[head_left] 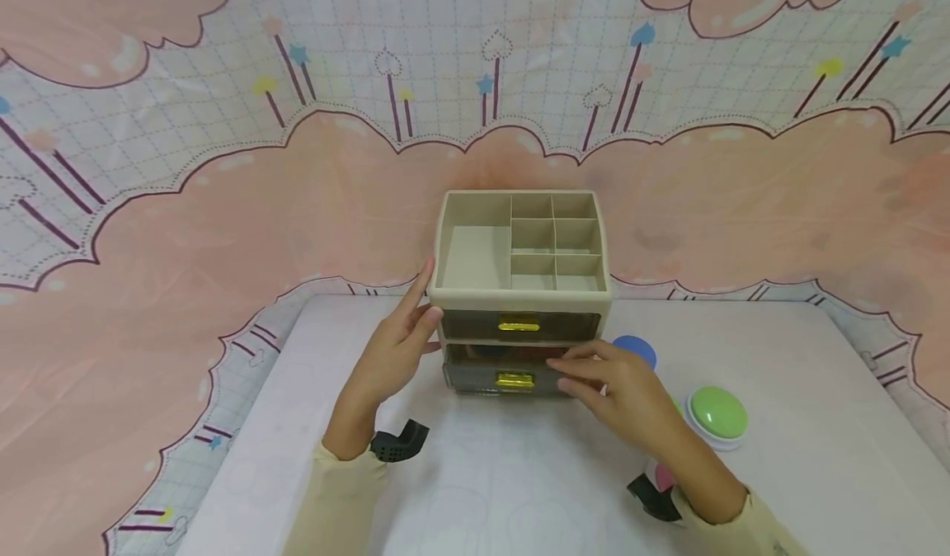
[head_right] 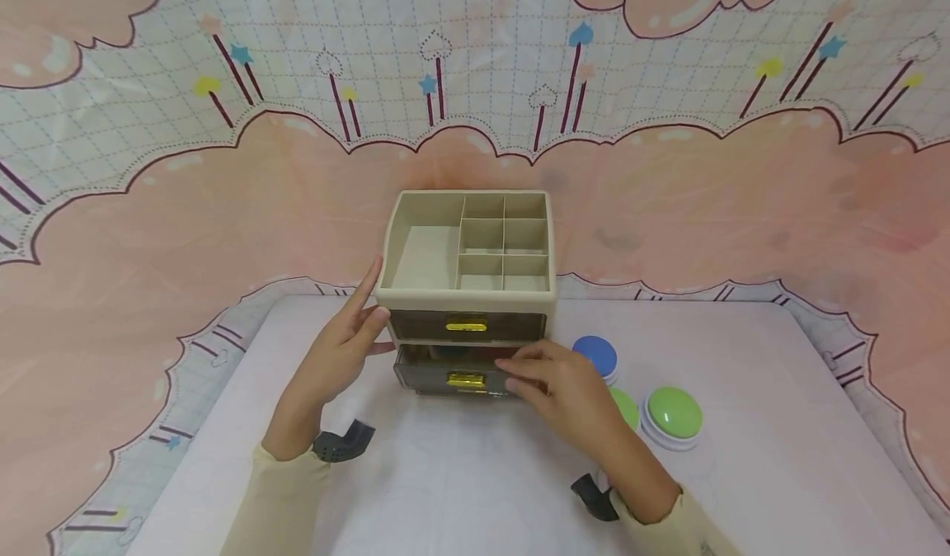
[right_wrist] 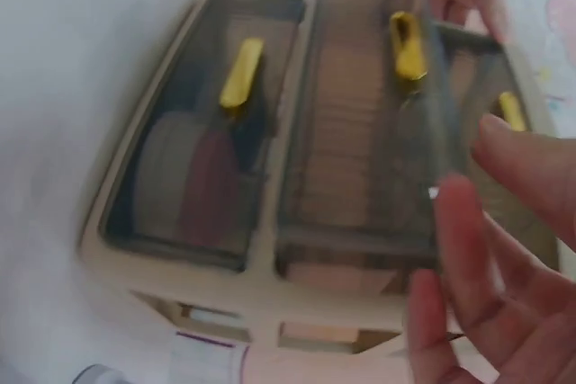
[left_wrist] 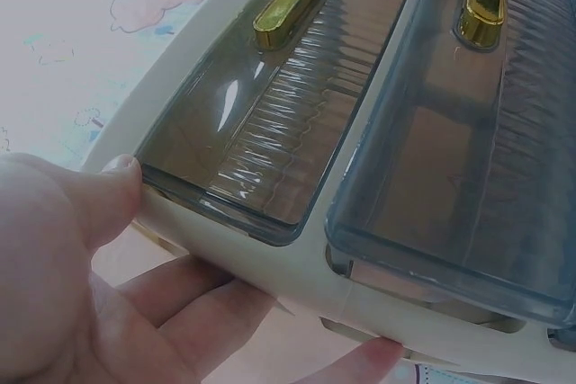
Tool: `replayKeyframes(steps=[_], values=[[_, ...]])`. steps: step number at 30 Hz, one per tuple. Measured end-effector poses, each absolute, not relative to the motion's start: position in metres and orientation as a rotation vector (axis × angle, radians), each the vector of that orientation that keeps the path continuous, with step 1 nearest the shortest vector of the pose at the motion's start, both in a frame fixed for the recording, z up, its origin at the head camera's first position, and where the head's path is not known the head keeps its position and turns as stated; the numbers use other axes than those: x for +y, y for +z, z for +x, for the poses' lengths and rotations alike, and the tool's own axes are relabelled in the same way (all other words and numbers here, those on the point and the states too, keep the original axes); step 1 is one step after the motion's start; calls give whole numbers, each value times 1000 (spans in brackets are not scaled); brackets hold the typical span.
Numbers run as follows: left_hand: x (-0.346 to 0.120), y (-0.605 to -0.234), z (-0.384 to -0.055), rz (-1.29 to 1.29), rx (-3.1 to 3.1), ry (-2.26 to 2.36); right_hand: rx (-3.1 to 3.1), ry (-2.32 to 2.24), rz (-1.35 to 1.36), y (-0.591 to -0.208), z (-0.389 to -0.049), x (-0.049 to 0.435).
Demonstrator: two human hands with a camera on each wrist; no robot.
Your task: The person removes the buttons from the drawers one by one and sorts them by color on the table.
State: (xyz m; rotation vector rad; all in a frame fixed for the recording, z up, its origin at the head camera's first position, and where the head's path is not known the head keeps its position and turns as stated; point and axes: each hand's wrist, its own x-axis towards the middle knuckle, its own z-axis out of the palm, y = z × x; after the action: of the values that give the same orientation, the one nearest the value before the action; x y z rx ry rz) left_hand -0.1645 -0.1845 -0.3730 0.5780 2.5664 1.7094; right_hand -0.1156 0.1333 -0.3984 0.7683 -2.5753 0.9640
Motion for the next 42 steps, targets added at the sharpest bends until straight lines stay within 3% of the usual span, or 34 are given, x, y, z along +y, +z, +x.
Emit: replayKeyframes(steps=[10, 25, 42], values=[[-185, -374, -166, 580, 2572, 1707, -2485, 1157, 825, -408, -99, 107], [-183, -373, -164, 565, 2567, 1696, -2532, 1484, 189, -433, -110, 77], [-185, -374, -166, 586, 2568, 1710, -2397, 1450, 187, -436, -116, 65]])
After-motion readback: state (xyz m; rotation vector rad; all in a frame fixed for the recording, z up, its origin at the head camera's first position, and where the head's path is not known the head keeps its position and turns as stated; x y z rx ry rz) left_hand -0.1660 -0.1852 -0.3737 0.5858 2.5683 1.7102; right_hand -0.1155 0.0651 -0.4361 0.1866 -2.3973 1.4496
